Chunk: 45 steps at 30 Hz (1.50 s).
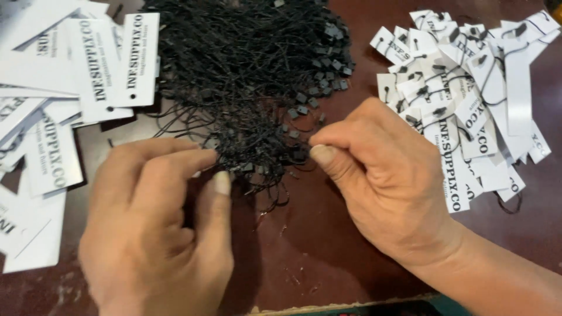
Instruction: Attaching brand tags to plastic fastener strings by threading them through holes and snapping the ends together.
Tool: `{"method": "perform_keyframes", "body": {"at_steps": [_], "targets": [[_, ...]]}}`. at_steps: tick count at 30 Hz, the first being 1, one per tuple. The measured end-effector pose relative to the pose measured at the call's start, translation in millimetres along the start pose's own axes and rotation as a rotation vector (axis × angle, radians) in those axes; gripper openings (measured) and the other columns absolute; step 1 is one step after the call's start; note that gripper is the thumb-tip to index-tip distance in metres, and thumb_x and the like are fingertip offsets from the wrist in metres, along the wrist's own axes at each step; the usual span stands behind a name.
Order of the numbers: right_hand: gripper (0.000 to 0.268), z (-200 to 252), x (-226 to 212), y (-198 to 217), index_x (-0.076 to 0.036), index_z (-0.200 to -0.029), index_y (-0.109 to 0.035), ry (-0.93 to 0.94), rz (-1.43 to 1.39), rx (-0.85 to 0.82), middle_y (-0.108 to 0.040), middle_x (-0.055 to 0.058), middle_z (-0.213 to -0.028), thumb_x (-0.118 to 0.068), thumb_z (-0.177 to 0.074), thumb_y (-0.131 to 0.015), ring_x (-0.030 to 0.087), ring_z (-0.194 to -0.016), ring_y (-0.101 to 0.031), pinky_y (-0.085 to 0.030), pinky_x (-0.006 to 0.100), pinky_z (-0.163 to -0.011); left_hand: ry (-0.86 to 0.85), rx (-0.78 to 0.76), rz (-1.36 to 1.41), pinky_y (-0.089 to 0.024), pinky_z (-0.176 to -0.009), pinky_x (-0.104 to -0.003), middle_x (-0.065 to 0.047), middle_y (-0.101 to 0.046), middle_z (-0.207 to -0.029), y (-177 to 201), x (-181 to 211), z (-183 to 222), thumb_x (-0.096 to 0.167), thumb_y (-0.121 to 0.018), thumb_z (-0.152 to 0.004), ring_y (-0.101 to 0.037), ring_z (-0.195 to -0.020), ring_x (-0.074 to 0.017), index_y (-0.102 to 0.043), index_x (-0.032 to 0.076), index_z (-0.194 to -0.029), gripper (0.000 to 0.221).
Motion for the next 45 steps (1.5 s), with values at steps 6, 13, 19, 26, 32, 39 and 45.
{"method": "perform_keyframes", "body": {"at_steps": [6,13,19,26,32,39,45], "targets": [[0.004,-1.7,-1.1,-1.3,0.003,-0.096,-0.069,-0.089,-0.007,-0.022,-0.068,0.012,-0.086,0.003,-0.098,-0.065,0.02,-0.074,-0.064,-0.05,0.028,-0.066,-0.07,-0.057,-0.033,-0.052,-0.08,-0.041,-0.008,-0.065,-0.113,-3.7,-2.2,1.0,0.016,-0.069,-0.095,-0.063,-0.104,-0.0279,-0.072,0.011,-0.107,0.013],[0.013,1.9,2.7,-0.1,0.001,-0.109,-0.066,-0.101,-0.003,-0.021,-0.064,0.011,-0.092,-0.007,-0.104,-0.057,0.019,-0.078,-0.062,-0.049,0.029,-0.07,-0.318,-0.057,-0.028,-0.052,-0.08,-0.044,-0.015,-0.064,-0.11,-5.1,17.9,0.8,0.008,-0.07,-0.093,-0.059,-0.092,-0.0359,-0.069,0.002,-0.114,0.022],[0.015,3.5,-6.3,2.6,0.001,-0.108,-0.061,-0.01,-0.041,-0.035,-0.065,0.013,-0.097,-0.007,-0.105,-0.049,0.022,-0.081,-0.062,-0.05,0.031,-0.076,-0.164,-0.378,0.23,-0.056,-0.068,-0.052,-0.011,-0.062,-0.141,-39.0,39.4,-10.6,0.008,-0.056,-0.085,-0.068,-0.099,-0.0381,-0.049,0.01,-0.145,0.06],[0.013,11.8,16.4,12.9,-0.001,-0.114,-0.055,-0.269,-0.13,0.097,-0.059,0.009,-0.09,-0.012,-0.109,-0.049,0.014,-0.073,-0.063,-0.055,0.026,-0.069,0.075,-0.602,0.074,-0.059,-0.053,-0.038,0.005,-0.072,-0.082,-49.6,28.2,-46.9,0.022,-0.061,-0.101,-0.07,-0.063,-0.0184,-0.078,0.02,-0.092,0.019],[0.007,15.2,33.5,17.6,0.0,-0.116,-0.052,-0.448,-0.21,0.25,-0.062,0.011,-0.086,0.0,-0.112,-0.046,0.017,-0.077,-0.064,-0.06,0.027,-0.07,0.285,-0.473,-0.349,-0.047,-0.069,-0.054,0.009,-0.067,-0.097,-15.7,-24.6,-74.0,0.037,-0.055,-0.104,-0.064,-0.082,-0.0358,-0.071,0.032,-0.096,0.019],[0.022,-5.4,-5.0,18.3,0.004,-0.109,-0.064,-0.091,-0.133,0.077,-0.065,0.015,-0.097,-0.012,-0.105,-0.05,0.023,-0.086,-0.063,-0.05,0.03,-0.078,-0.164,-0.321,0.358,-0.041,-0.109,-0.045,-0.015,-0.063,-0.137,-44.6,41.9,-46.0,0.015,-0.071,-0.082,-0.057,-0.127,-0.0335,-0.053,0.005,-0.141,0.063],[0.013,-24.9,34.9,64.3,0.008,-0.134,-0.052,-0.347,-0.101,0.205,-0.059,0.016,-0.105,0.009,-0.121,-0.053,0.016,-0.075,-0.059,-0.05,0.022,-0.062,0.516,-0.637,0.469,-0.049,-0.059,-0.025,0.009,-0.069,-0.065,-55.2,26.3,-47.3,0.023,-0.072,-0.097,-0.054,-0.061,-0.0061,-0.079,0.022,-0.084,0.015]]}}
Point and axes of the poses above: each hand's wrist, its own z-axis away from the middle knuckle, its own y-axis out of the back of the hand, x = y × z, the point moved 7 cm from there along -z, towards the middle knuckle
